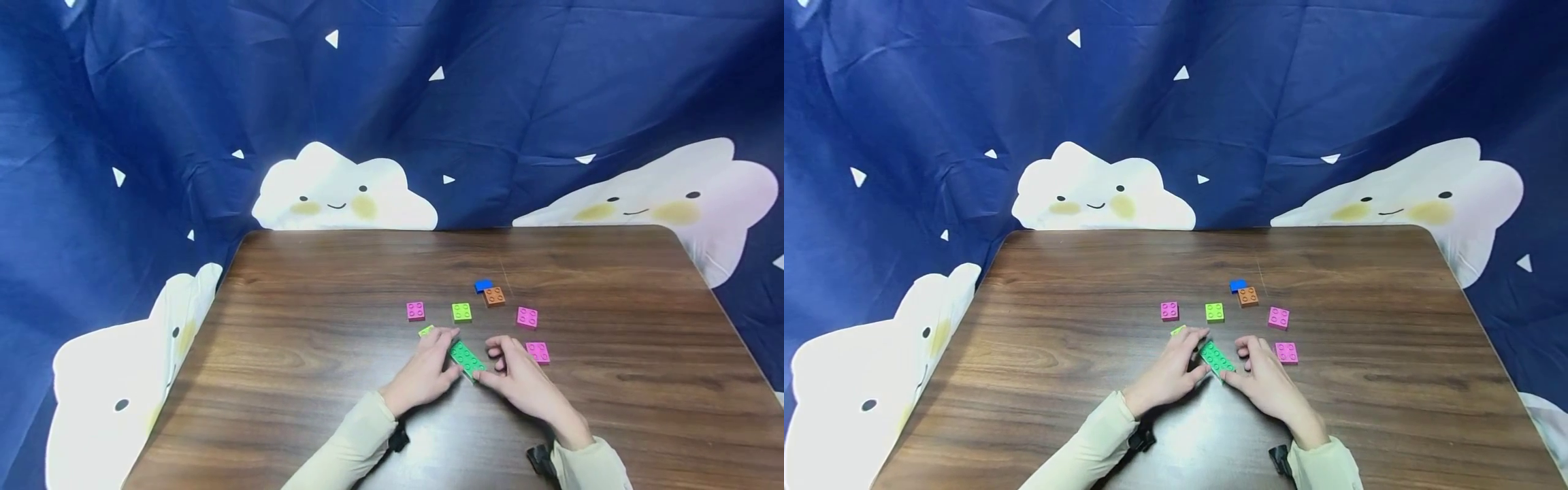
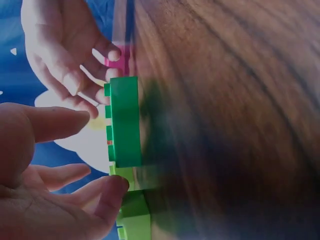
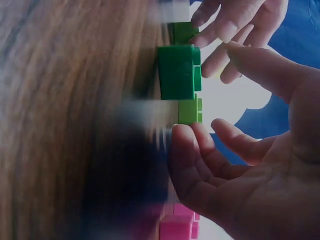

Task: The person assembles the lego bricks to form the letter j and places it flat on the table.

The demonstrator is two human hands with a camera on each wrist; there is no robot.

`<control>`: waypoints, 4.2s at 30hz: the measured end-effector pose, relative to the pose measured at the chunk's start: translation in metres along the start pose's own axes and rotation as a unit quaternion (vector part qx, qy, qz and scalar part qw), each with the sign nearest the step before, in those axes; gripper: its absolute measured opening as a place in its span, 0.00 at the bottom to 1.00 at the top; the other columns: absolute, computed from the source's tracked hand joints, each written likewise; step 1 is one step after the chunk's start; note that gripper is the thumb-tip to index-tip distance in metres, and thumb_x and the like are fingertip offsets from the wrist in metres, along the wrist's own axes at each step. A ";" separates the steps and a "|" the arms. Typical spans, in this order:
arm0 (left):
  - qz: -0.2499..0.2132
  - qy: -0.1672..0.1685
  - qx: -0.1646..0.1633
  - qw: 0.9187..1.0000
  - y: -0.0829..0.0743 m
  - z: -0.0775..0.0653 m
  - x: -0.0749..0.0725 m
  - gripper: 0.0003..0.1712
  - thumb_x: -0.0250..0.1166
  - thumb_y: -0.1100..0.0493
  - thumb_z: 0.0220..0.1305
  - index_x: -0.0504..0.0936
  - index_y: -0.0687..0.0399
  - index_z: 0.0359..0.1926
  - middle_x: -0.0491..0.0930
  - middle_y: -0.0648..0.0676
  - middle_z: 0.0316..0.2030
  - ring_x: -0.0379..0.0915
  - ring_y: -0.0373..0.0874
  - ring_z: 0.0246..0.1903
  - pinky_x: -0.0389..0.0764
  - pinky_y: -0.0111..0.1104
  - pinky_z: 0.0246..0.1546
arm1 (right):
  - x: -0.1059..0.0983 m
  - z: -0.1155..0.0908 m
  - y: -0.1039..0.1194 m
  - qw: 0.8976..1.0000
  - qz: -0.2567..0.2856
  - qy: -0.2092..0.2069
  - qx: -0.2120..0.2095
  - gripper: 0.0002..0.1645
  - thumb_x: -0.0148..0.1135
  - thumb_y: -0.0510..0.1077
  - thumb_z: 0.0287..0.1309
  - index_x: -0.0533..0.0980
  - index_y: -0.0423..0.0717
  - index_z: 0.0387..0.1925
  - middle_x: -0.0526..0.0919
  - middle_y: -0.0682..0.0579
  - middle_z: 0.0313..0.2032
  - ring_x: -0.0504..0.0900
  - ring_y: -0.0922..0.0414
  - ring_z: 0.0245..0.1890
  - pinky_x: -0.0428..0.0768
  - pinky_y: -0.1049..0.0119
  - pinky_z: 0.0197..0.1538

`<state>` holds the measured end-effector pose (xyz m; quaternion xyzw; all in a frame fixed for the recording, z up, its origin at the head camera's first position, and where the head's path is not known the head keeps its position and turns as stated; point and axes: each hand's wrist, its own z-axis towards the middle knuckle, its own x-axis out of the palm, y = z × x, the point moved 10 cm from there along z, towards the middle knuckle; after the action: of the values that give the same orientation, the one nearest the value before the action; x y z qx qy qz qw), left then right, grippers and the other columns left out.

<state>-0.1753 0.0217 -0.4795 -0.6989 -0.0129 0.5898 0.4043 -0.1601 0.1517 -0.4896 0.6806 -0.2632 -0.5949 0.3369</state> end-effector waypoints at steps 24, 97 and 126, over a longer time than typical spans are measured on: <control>0.019 0.015 0.014 1.000 0.000 0.000 0.011 0.33 0.64 0.60 0.59 0.68 0.57 0.66 0.71 0.53 0.63 0.66 0.47 0.63 0.66 0.34 0.65 | 0.014 0.011 0.001 0.997 -0.042 0.058 0.000 0.26 0.73 0.47 0.48 0.73 0.41 0.46 0.75 0.49 0.39 0.69 0.58 0.34 0.67 0.69 0.36; 0.009 0.075 0.008 0.997 0.009 0.000 0.025 0.21 0.67 0.58 0.58 0.80 0.52 0.54 0.77 0.46 0.43 0.65 0.31 0.36 0.69 0.20 0.40 | -0.069 -0.004 -0.066 0.998 -0.050 -0.016 -0.026 0.30 0.73 0.46 0.48 0.75 0.42 0.54 0.77 0.44 0.44 0.70 0.67 0.37 0.70 0.71 0.38; 0.022 0.069 0.018 0.997 0.004 0.001 0.019 0.22 0.68 0.58 0.58 0.81 0.53 0.55 0.78 0.47 0.44 0.66 0.31 0.33 0.68 0.19 0.37 | -0.065 0.006 -0.067 0.995 -0.100 -0.010 -0.008 0.19 0.74 0.42 0.45 0.78 0.47 0.42 0.76 0.48 0.36 0.71 0.60 0.34 0.68 0.69 0.35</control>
<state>-0.1727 0.0290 -0.4977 -0.7305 0.0412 0.5495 0.4034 -0.1792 0.2427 -0.5007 0.6948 -0.1923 -0.6344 0.2789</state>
